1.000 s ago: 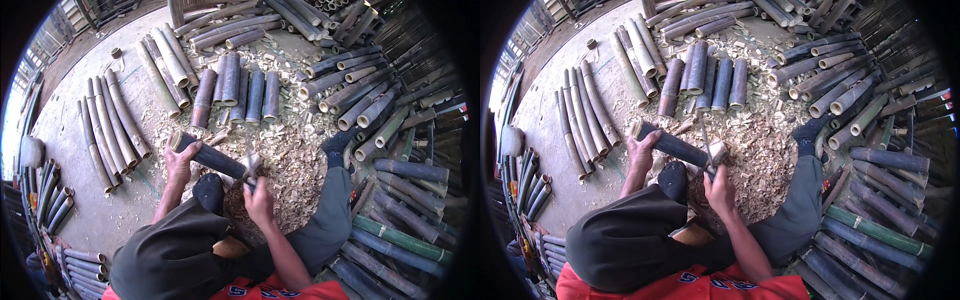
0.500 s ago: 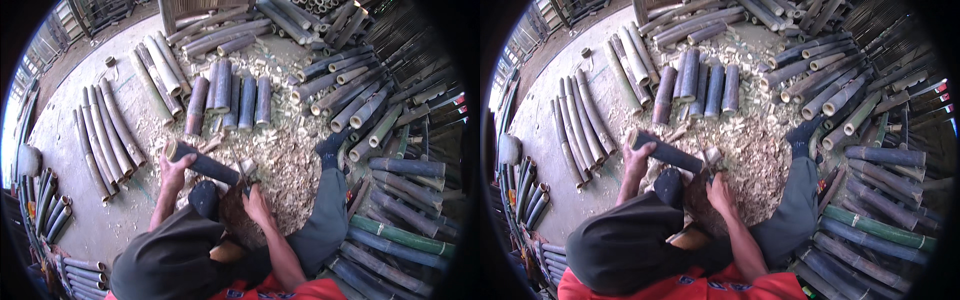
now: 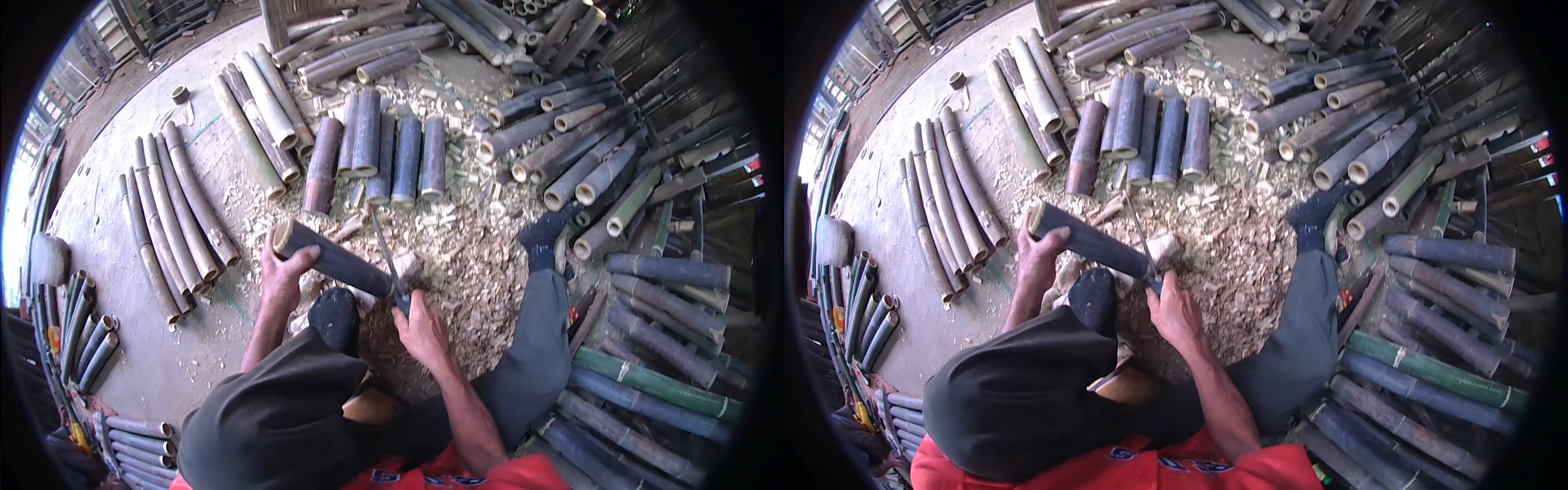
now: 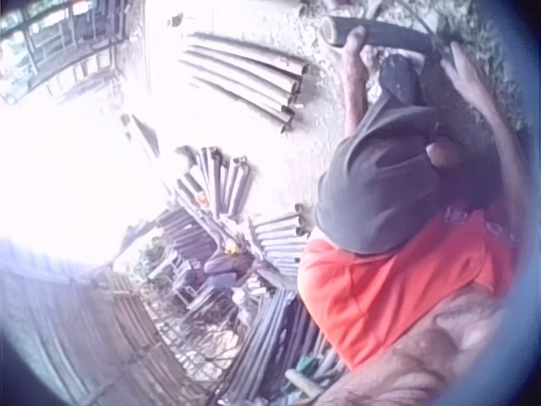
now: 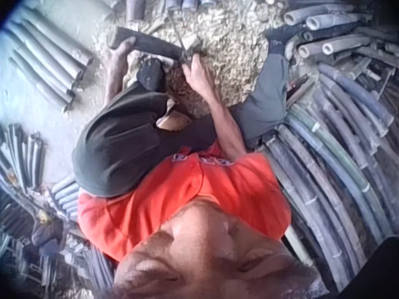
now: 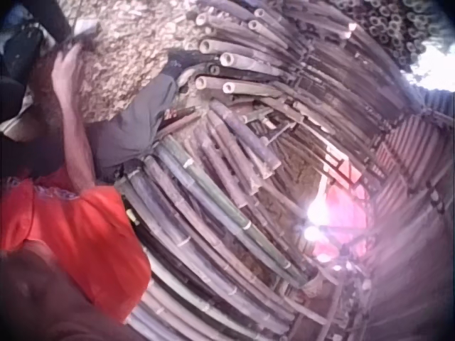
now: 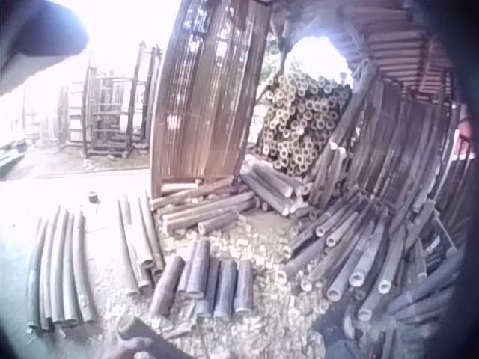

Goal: The person carves a section of bamboo with a knife while sitting on the ground among other bamboo poles.

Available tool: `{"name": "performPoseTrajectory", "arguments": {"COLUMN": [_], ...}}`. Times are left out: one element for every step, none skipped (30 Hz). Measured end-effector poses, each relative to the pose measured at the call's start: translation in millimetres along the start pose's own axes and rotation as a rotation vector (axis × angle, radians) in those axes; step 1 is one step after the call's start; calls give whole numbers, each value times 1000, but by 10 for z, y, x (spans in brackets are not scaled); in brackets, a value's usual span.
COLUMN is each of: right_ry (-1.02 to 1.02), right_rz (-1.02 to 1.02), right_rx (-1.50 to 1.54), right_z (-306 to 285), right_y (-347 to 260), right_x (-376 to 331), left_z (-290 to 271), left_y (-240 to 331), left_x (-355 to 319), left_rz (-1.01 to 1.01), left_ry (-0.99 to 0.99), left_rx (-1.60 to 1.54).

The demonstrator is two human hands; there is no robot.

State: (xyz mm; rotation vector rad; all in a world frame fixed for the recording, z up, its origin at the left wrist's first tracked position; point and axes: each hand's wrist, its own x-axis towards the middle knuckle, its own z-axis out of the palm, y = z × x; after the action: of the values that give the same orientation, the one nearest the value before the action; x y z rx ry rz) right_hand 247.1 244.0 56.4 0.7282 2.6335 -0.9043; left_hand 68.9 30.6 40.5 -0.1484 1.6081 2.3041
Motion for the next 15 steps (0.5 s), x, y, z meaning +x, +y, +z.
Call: {"name": "performPoseTrajectory", "arguments": {"right_ry": [59,122,184,249,326,283,239,210,58,35,91,147,148,180,205], "right_rz": [-56,-92,-128,-167,-246,-188,-132,-66,82,29,-28,-83,-72,-87,-94], "right_rx": [30,118,206,302,376,322,266,201,-104,-65,-39,-11,61,130,202], "right_z": [-96,-186,-277,-332,-336,-213,47,254,388,332,317,307,206,-57,-182], "right_y": [-89,-189,-295,-374,-384,-292,-96,123,312,363,383,404,250,-19,-160], "right_x": [-44,-123,-195,-227,-257,-236,-139,-52,40,52,55,33,-151,-144,-173], "left_z": [-19,-48,-76,-65,-59,-32,-7,57,79,67,-3,-43,-148,-63,-88], "left_y": [-49,-106,-157,-129,-107,-85,-66,-85,-75,-88,-165,-196,-256,-82,-17], "left_x": [35,16,14,18,18,-4,-30,-29,-5,-37,-9,25,-55,-20,-41], "left_rz": [30,47,46,50,55,67,80,87,88,56,135,146,135,98,57], "left_ry": [-2,6,6,4,3,30,56,68,41,107,80,45,31,5,-28], "left_rx": [-40,-81,-79,-69,-59,-54,-48,-55,24,69,180,173,170,35,43]}}
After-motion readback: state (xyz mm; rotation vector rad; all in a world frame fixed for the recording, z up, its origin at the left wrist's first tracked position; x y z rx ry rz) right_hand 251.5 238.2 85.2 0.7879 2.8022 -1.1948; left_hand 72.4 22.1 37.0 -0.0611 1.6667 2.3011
